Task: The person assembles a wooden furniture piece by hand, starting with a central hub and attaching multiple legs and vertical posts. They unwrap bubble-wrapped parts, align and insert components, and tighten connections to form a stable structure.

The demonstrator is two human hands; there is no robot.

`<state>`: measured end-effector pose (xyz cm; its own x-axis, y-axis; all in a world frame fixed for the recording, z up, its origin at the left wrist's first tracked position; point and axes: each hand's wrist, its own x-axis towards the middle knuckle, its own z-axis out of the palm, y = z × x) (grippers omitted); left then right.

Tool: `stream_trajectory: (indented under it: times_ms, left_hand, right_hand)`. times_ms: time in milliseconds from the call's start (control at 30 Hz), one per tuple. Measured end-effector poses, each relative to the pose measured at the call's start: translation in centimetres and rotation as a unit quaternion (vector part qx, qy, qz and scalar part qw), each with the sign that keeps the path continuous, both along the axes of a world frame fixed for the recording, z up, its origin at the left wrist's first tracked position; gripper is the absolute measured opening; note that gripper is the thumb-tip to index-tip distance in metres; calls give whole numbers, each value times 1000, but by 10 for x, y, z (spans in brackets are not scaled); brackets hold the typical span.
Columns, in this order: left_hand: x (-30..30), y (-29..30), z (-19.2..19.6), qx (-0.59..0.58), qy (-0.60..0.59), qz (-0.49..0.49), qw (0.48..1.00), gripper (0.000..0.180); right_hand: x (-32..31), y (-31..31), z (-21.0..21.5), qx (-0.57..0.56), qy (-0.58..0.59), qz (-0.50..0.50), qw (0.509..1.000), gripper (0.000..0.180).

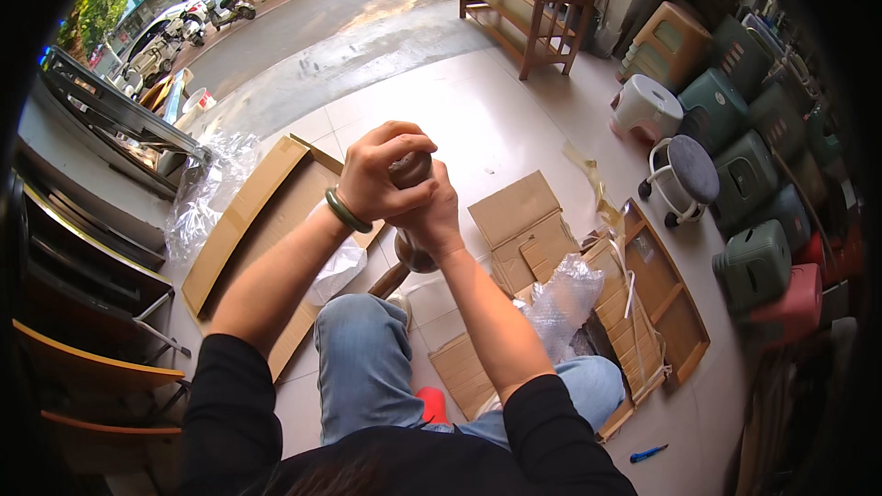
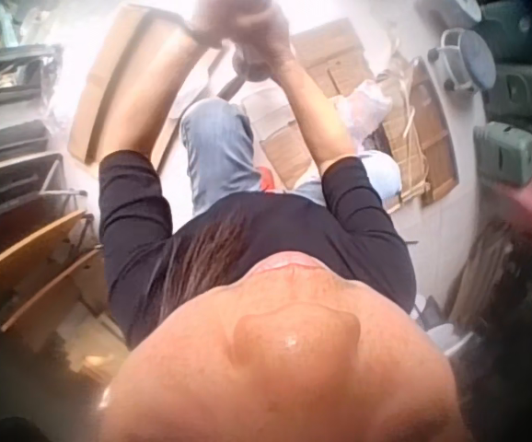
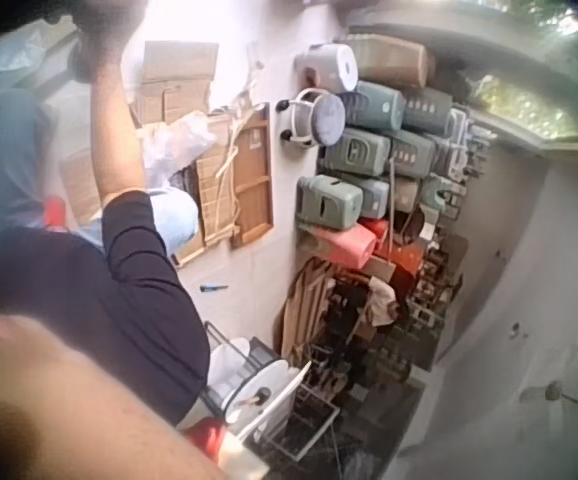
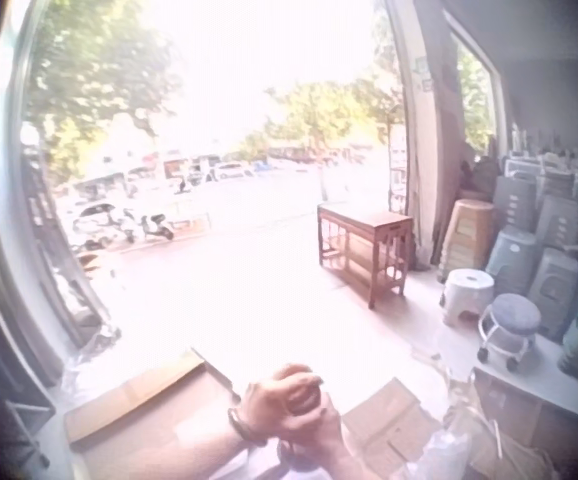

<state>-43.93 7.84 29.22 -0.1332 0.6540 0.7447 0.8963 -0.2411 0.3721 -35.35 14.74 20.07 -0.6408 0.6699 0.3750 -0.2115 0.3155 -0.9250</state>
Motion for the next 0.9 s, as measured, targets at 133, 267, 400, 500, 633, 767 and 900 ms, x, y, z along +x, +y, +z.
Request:
stream_trajectory:
  times_ms: [133, 267, 400, 500, 633, 767, 900]
  left_hand:
    - [-16, 1, 5, -30, -15, -99, 995, 31]
    - [13, -3, -14, 71, -88, 48, 992, 44]
    - [43, -3, -35, 92, -201, 199, 955, 61]
    - [36, -1, -40, 101, -204, 171, 958, 61]
    - [4, -1, -38, 88, -183, 7, 979, 59]
    - [-11, -8, -29, 6, -218, -95, 971, 61]
    - [4, -15, -11, -60, -174, 7, 983, 62]
  right_hand:
    - [-3, -26, -5, 62, 25, -104, 992, 65]
    - [10, 4, 7, 24, -28, 5, 999, 73]
    - [15, 54, 23, -98, -70, 344, 931, 76]
    - [14, 51, 17, -118, -61, 328, 935, 78]
    - [5, 17, -7, -45, -22, 93, 994, 79]
    - [-8, -6, -22, 9, 54, -35, 998, 73]
    - [4, 8, -8, 26, -16, 33, 999, 76]
